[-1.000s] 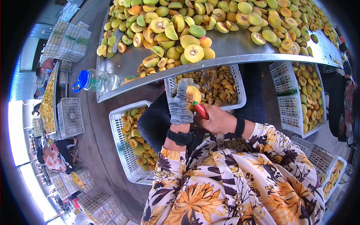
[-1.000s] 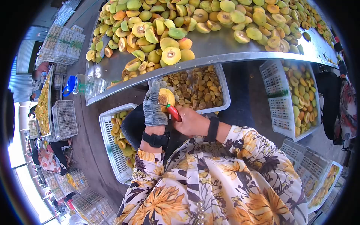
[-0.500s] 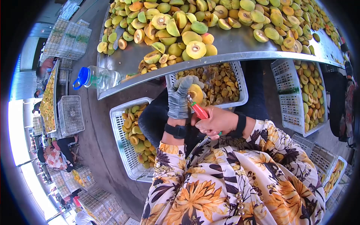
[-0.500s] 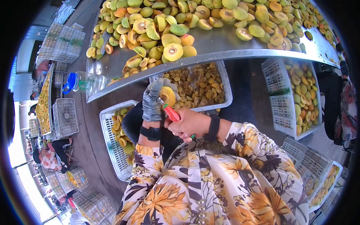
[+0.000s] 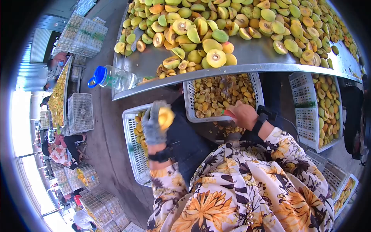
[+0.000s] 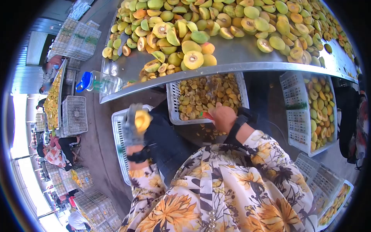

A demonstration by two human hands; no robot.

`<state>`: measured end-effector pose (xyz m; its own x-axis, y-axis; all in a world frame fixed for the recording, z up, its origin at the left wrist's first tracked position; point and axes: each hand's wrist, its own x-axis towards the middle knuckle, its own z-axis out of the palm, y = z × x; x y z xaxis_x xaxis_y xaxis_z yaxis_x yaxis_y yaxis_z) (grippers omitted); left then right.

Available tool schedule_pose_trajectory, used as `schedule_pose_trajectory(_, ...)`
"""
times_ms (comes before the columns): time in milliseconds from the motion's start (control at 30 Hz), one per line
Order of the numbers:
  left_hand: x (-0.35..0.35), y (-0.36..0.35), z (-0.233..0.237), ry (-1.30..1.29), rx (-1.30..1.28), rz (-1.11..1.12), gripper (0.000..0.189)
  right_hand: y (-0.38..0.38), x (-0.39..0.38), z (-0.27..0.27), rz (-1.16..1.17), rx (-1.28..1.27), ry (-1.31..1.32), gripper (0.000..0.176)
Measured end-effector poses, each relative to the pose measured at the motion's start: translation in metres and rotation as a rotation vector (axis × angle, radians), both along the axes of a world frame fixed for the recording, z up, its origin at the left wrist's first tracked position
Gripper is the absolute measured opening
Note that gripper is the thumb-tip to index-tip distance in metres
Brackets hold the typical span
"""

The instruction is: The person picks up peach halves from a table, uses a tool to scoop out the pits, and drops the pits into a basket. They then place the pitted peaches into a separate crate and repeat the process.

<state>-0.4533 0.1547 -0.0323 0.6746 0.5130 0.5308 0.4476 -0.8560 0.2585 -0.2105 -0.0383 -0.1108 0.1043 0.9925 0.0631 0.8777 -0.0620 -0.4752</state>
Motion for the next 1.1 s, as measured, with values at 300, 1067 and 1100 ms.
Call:
schedule_pose_trajectory(300, 0.028, 0.082, 0.031, 0.368, -0.234, 0.386, 0.052, 0.004, -0.013, -0.016, -0.155, 0.086, 0.407, 0.028)
schedule_pose_trajectory(1067, 0.134, 0.108, -0.037, 0.399, -0.087, 0.360, 0.039, 0.041, 0.008, 0.071, -0.226, 0.353, 0.458, 0.026)
schedule_pose_trajectory(1100, 0.136, 0.106, -0.034, 0.462, -0.108, 0.422, 0.038, 0.042, 0.008, 0.072, -0.239, 0.354, 0.459, 0.025)
